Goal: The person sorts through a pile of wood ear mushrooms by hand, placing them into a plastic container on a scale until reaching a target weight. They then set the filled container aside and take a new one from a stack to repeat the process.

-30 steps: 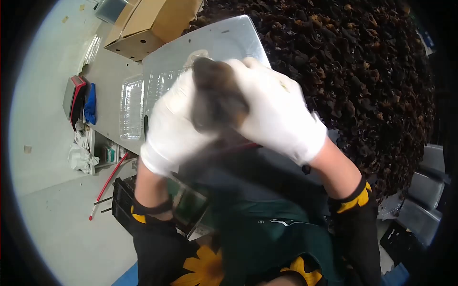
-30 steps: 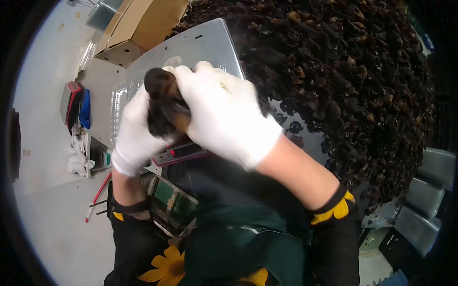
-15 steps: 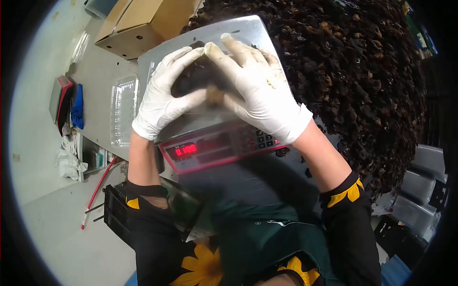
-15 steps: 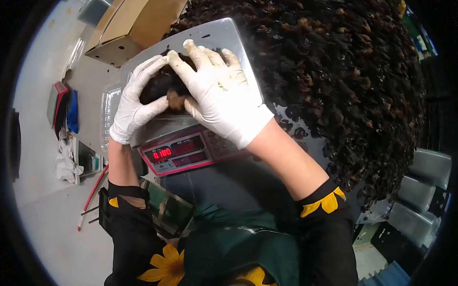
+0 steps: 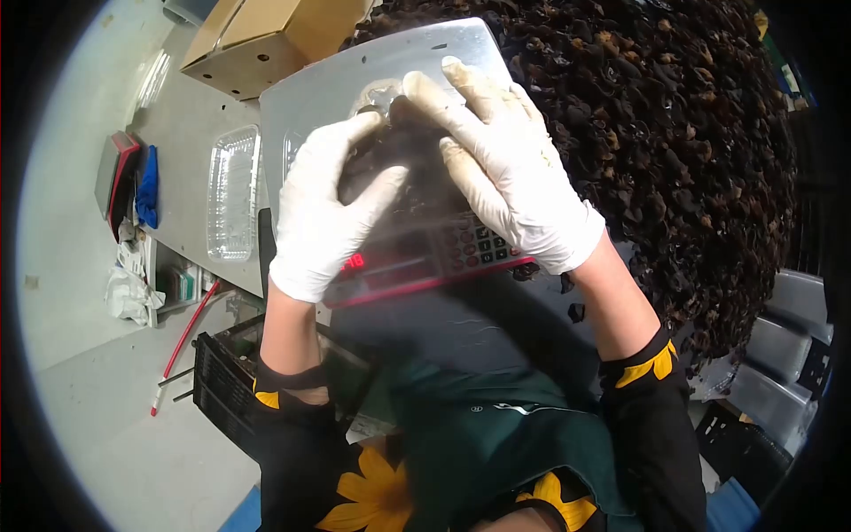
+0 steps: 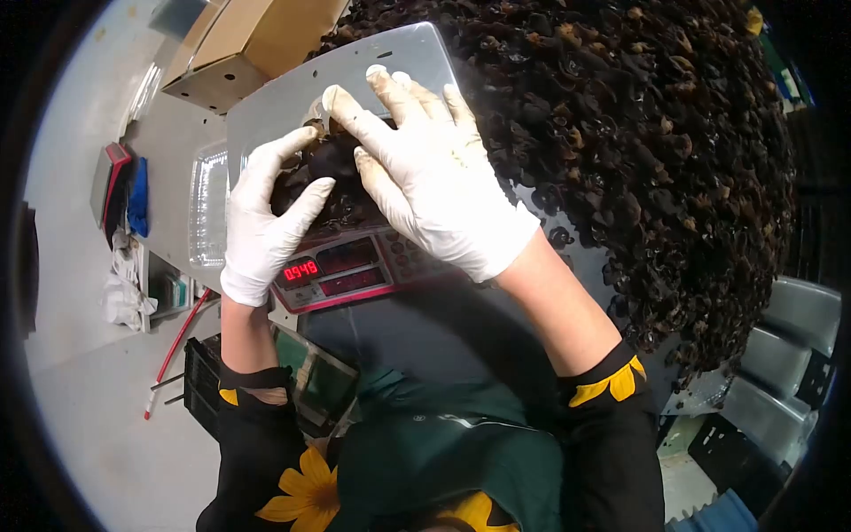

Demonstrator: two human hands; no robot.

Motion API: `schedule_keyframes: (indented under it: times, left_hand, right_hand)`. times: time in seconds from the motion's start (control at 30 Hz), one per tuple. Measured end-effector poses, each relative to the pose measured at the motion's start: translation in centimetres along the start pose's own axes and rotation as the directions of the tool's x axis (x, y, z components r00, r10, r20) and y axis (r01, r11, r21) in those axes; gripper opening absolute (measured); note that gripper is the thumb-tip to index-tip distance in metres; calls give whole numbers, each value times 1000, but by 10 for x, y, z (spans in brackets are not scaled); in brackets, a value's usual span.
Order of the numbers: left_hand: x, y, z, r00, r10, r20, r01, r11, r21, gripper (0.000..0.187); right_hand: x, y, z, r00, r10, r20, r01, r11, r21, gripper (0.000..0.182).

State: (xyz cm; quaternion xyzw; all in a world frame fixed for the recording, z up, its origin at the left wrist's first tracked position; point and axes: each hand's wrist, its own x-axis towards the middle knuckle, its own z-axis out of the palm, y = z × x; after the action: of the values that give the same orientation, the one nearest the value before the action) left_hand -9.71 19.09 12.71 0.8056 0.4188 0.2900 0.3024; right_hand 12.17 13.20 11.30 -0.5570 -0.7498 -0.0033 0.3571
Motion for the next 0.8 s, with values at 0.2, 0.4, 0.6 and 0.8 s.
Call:
schedule_keyframes:
  times: [0.2, 0.4, 0.6, 0.8]
  left_hand:
    - [-13, -3, -12, 975, 171, -143, -142, 971, 193, 51]
    - [-37, -25, -16, 962, 127, -243, -89, 983, 162, 48]
    - [-45, -47, -36, 933, 60, -356, 5, 984, 179, 37]
    - [-46, -50, -31, 939, -113, -326, 161, 979, 123, 38]
  right_hand:
    - [-4, 8, -22, 995, 43, -91, -44, 999, -12, 48]
    - [-41, 38, -49, 977, 167, -136, -149, 980, 134, 40]
    - [-96, 47, -57, 829, 559, 25, -537, 781, 320, 36]
    - [-92, 42, -51, 817, 576, 10, -523, 735, 431, 37]
